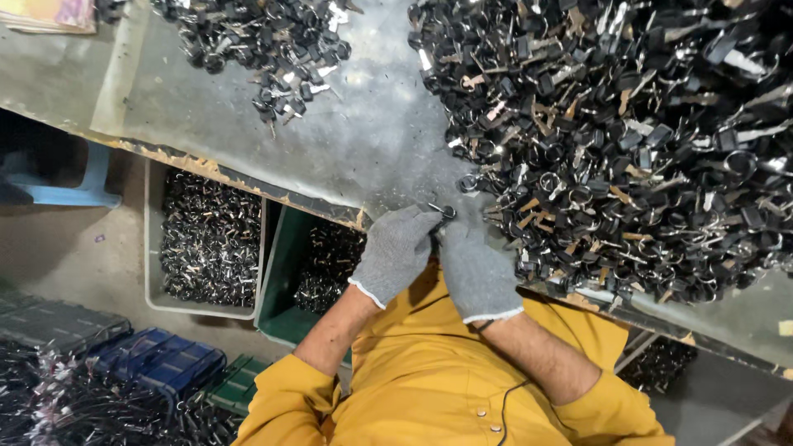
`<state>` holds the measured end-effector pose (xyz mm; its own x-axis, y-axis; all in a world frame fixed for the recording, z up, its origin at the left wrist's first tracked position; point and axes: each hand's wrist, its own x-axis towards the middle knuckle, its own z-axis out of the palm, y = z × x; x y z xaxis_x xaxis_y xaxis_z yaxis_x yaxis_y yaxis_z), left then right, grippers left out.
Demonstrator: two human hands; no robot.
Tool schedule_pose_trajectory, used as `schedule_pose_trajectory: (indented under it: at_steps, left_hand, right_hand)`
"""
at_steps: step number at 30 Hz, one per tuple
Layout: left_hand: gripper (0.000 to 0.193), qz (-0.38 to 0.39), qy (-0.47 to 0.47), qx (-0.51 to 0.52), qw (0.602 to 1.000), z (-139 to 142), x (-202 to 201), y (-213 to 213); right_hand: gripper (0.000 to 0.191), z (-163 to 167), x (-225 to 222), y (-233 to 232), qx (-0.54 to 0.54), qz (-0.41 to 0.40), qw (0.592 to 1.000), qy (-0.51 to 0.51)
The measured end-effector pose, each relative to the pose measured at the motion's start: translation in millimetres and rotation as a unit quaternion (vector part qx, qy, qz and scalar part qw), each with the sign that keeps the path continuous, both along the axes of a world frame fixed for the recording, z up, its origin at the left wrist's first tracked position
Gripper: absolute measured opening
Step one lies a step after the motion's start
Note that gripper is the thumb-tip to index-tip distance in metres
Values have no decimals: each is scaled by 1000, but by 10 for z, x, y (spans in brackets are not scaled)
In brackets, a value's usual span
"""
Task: The person picks small black metal components one at a time from a large pile on a metal table and places them into a bin below the table. They continue this repetitive sorting motion throughout the episode, moving sorted pieces into the collection bin.
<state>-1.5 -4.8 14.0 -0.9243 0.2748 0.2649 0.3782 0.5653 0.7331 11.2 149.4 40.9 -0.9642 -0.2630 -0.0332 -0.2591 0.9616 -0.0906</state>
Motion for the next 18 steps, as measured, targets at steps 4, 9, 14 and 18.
schedule_pose_trajectory:
  at_steps: [4, 9, 14, 18]
  left_hand:
    - [26, 10, -35, -68, 997, -21, 3, 33]
    - [23, 35, -44, -21, 998, -19, 39, 36]
    - [19, 8, -13, -70, 997, 16, -25, -18]
    - [32, 234, -78, -117, 962, 129, -179, -83]
  right_hand:
    - [22, 106, -192, 56, -89, -50, 952, -288]
    - [59, 195, -258, 165, -118, -35, 941, -315]
    - [33, 145, -178, 113, -72, -103, 953, -277]
    - [63, 143, -193, 174, -132, -82, 943, -294]
